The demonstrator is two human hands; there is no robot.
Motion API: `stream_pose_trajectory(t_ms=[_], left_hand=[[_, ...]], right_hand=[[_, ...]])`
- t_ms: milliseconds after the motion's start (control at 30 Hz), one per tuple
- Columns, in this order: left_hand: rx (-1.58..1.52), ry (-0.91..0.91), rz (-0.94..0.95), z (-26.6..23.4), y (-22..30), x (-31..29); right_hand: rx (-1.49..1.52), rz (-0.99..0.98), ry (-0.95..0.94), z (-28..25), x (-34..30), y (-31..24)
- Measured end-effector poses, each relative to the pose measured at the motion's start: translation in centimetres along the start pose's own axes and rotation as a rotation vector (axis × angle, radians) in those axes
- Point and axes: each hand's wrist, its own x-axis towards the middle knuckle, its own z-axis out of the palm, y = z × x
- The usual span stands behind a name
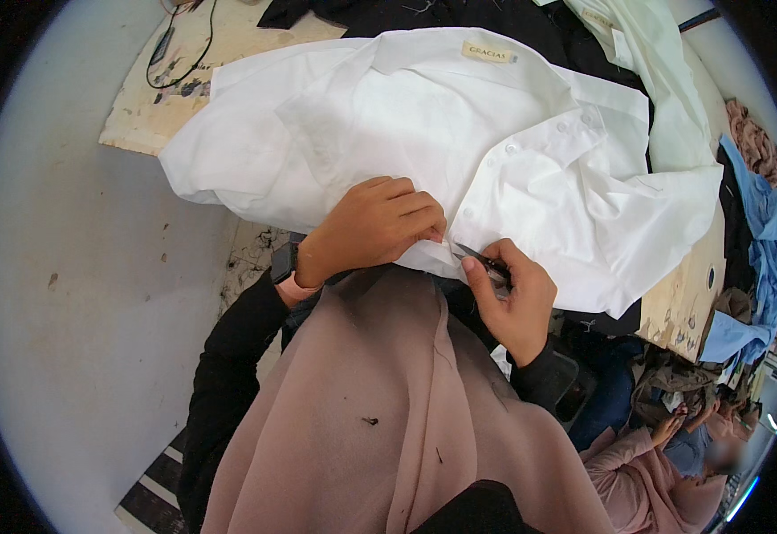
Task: The person uses shears to cut a white shirt on a worktable. They repeatedly lift, fold, and trim sections of the shirt, including the collar and front placket, while handling the fabric with both hands.
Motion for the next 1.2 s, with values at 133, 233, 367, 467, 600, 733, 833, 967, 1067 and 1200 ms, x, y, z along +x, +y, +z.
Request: stream_pose_trajectory(t_ms=[133,233,367,467,600,733,833,967,1067,1200], left_hand=[[-0.002,0.014,-0.024,0.2,0.0,0.1],[0.016,0.069,-0.002,0.4,0.0,0.0],[-0.061,0.075,-0.064,0.5,0.0,0.0],[-0.167,0.064,-0.18,0.3,-0.1,-0.1],[-0.258,0.034,-0.266,0.2,-0.1,0.0],[-0.269,0.053,-0.245,0.2,-0.1,0.0],[-0.277,0.041,-0.264,0.2,-0.1,-0.2],[-0.291,0.058,-0.277,0.2,-0.2,-0.1],[-0.329,0.143,-0.287,-0.2,0.1,0.0],[-0.311,0.289,-0.265,-1.3,2.0,-0.9]], right_hand=[[-0.184,-0.128,0.053,0.3,0.0,-0.4],[-0.244,-0.215,0.101,0.7,0.3,-0.7],[-0.31,-0.245,0.116,1.2,0.5,-0.9],[-0.313,-0.256,0.155,1.5,0.6,-0.9],[-0.306,-0.259,0.213,1.8,1.0,-0.9],[-0.353,-0.285,0.211,2.3,1.3,-1.2],[-0.403,-0.306,0.227,2.5,1.4,-1.3],[-0.353,-0.272,0.227,2.3,1.1,-0.8],[-0.186,-0.163,0.24,1.8,0.6,0.0],[-0.076,-0.105,0.256,0.6,-0.4,0.8]])
